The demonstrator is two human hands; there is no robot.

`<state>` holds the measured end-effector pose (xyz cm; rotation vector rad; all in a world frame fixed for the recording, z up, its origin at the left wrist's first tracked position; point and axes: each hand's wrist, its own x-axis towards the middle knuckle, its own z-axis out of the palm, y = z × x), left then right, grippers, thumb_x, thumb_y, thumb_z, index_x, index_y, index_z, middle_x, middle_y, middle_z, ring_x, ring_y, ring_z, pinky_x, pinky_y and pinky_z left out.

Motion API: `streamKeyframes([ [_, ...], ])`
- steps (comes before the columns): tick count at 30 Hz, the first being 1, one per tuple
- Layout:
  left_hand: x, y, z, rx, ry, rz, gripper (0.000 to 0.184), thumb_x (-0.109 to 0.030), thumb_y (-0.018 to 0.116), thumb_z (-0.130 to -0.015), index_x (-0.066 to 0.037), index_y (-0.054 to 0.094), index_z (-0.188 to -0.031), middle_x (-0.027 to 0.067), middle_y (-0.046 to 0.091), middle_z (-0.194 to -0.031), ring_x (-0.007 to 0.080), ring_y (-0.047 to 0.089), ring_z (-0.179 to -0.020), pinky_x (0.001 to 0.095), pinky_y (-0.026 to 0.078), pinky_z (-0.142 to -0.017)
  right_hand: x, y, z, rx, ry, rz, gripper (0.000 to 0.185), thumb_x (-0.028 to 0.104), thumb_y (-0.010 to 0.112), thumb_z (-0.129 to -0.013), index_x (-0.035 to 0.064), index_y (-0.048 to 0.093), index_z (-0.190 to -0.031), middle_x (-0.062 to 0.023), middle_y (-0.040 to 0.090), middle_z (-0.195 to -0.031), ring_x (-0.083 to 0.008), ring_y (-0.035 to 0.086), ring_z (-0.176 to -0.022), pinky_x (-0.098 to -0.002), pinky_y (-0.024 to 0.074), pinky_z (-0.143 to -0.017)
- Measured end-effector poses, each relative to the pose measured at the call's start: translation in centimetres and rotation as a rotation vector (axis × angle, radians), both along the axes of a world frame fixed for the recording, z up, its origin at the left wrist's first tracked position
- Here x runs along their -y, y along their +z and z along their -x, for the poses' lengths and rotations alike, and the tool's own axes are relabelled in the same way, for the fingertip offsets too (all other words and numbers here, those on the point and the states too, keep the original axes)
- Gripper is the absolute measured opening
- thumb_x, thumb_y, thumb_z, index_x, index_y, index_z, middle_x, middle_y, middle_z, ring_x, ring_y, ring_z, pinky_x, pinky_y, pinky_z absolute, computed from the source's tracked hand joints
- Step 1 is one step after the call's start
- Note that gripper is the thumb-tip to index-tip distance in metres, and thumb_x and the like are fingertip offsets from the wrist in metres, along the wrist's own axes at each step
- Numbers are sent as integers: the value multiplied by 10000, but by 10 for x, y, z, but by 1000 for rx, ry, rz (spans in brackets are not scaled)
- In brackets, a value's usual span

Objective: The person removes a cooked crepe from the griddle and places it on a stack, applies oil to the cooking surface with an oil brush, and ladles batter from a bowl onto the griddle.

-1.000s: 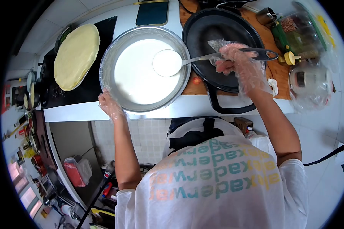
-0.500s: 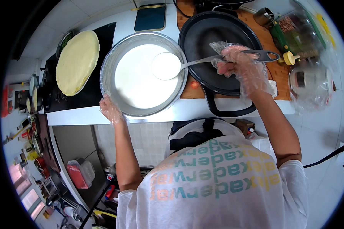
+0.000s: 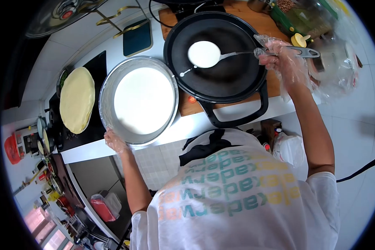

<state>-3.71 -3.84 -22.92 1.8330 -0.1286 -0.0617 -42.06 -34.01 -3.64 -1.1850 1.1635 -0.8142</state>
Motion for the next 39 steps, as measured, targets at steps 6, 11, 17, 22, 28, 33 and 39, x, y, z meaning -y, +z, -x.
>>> streamKeyframes([
  [6, -90, -143, -121, -253, -485, 590, 148, -180, 418, -891, -67, 502, -846, 48, 537, -835, 162, 503, -802, 311, 407, -771, 19, -49, 29, -200, 175, 471, 258, 262, 505, -876, 32, 561, -977, -96, 616, -774, -149, 621, -685, -222, 463, -597],
  [11, -66, -109, -96, -329, -267, 513, 212, -260, 384, -900, -93, 508, -858, 35, 513, -859, 161, 478, -864, 326, 367, -822, -8, -52, 33, -114, 327, 796, 153, 40, 489, -868, 20, 559, -1004, -101, 622, -894, -154, 606, -777, -269, 498, -682],
  [17, -41, -69, -65, -237, -61, 250, 200, -251, 405, -893, -89, 513, -846, 36, 518, -839, 161, 486, -822, 318, 381, -777, -28, -7, 33, -615, 464, 1370, 392, -89, 560, -691, 56, 510, -1051, -167, 580, -896, -302, 572, -684, -352, 456, -574],
  [22, -9, -17, -13, -49, -36, 108, 210, -254, 467, -883, -60, 512, -815, 52, 548, -769, 161, 502, -688, 296, 419, -666, -35, 10, 38, -693, 522, 1342, 394, -15, 581, -691, 109, 517, -1060, -118, 595, -932, -282, 571, -672, -363, 461, -567],
  [28, -3, -10, -8, -47, 19, 67, 211, -224, 484, -885, -51, 499, -765, 43, 536, -723, 145, 474, -653, 275, 412, -617, -36, 11, 24, -651, 564, 1492, 484, -62, 574, -630, 87, 485, -1082, -161, 588, -899, -304, 549, -613, -367, 428, -527],
  [33, -1, -8, -5, -1, -19, 92, 241, -222, 489, -894, -56, 464, -722, 29, 510, -700, 130, 458, -652, 259, 403, -608, -41, 5, 16, -801, 622, 1319, 530, -84, 587, -589, 83, 498, -1084, -153, 596, -925, -295, 559, -642, -365, 445, -566],
  [39, 0, -8, -3, -80, -32, 196, 223, -193, 481, -900, -63, 443, -722, 27, 525, -708, 124, 482, -666, 269, 425, -621, -47, 6, 6, -804, 583, 1435, 480, -110, 572, -602, 87, 524, -1038, -125, 609, -916, -286, 573, -676, -337, 458, -590],
])
